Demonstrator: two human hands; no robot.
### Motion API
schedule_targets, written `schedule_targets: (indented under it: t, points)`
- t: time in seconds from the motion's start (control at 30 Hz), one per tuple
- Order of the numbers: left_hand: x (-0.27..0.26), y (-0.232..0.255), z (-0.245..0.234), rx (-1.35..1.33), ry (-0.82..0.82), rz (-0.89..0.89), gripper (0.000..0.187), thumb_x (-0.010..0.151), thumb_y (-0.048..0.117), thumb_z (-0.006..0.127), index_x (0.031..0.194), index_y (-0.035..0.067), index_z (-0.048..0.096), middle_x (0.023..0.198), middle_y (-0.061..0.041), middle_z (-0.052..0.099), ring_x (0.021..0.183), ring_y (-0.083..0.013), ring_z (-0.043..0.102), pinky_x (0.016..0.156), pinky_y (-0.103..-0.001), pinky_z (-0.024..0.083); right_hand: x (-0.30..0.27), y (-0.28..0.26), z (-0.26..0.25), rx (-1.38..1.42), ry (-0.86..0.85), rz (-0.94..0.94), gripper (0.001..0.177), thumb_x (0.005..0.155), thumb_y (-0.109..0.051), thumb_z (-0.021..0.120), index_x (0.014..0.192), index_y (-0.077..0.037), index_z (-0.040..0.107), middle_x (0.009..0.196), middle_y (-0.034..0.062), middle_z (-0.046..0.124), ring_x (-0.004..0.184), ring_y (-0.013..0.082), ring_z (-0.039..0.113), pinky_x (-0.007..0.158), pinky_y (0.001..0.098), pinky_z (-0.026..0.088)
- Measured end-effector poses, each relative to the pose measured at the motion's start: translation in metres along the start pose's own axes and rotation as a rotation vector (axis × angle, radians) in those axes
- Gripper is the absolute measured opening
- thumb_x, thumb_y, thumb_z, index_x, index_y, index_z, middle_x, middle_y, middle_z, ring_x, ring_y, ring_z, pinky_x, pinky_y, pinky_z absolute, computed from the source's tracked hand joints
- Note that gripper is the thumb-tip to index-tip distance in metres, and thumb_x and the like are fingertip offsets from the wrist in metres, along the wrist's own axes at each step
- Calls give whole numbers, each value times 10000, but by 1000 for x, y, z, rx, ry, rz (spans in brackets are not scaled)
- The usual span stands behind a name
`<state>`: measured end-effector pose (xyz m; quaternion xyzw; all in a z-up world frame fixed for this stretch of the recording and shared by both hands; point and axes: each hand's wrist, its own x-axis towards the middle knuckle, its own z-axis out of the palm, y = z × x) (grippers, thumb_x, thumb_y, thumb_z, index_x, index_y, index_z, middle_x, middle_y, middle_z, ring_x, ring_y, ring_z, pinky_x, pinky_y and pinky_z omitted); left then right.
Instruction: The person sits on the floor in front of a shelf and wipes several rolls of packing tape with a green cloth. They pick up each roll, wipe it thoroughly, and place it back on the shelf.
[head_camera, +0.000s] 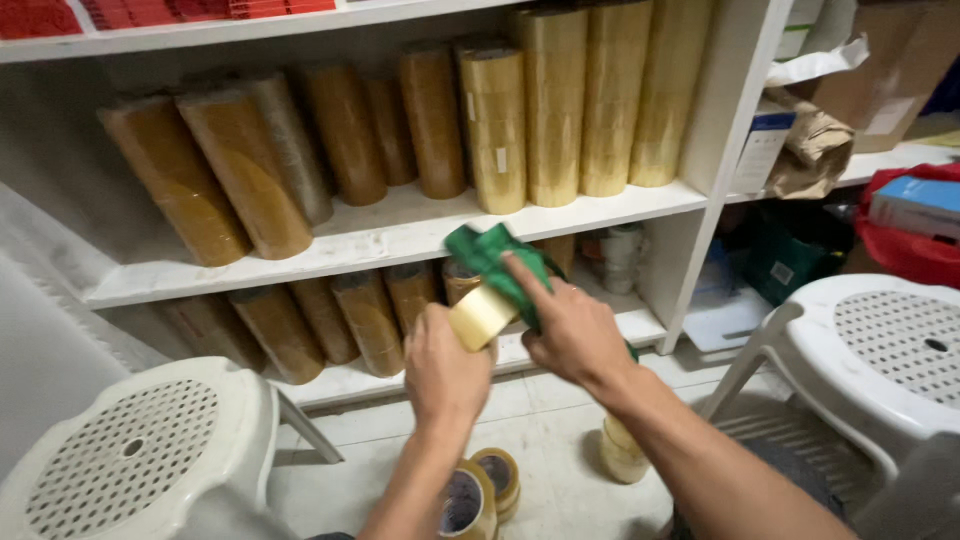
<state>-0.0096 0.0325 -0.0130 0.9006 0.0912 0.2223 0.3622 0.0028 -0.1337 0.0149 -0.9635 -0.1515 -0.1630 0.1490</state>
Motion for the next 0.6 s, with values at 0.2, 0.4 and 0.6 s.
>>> schedule_targets:
  t: [0.2, 0.4, 0.6]
  points:
    - [-1, 14, -11, -201, -46, -16, 642, 760, 169, 850, 1289, -18, 539, 1276, -276, 601, 1246, -527, 554, 1049, -642, 481, 0, -5, 7, 61, 143, -167, 927, 758, -200, 701, 1585, -339, 304, 1114, 186, 622, 1039, 452, 670, 852, 616, 571]
    - [6, -8, 20, -205, -11, -60, 514, 752, 150, 838, 1169, 83, 545, 1238, -166, 601, 1204, -466, 607, 1002, -585, 533, 6, 2, 4, 19, 9, 22, 984, 754, -223, 659, 1608, -437, 220, 1063, 145, 631, 1011, 435, 686, 868, 573, 572]
    - [3, 10, -12, -235, -75, -218, 694, 755, 83, 793, 1373, 82, 478, 1460, -135, 460, 1245, -457, 596, 1060, -626, 510, -4, -18, 11, 46, 216, -288, 957, 721, -166, 744, 1569, -352, 341, 997, 191, 618, 864, 475, 697, 766, 595, 591]
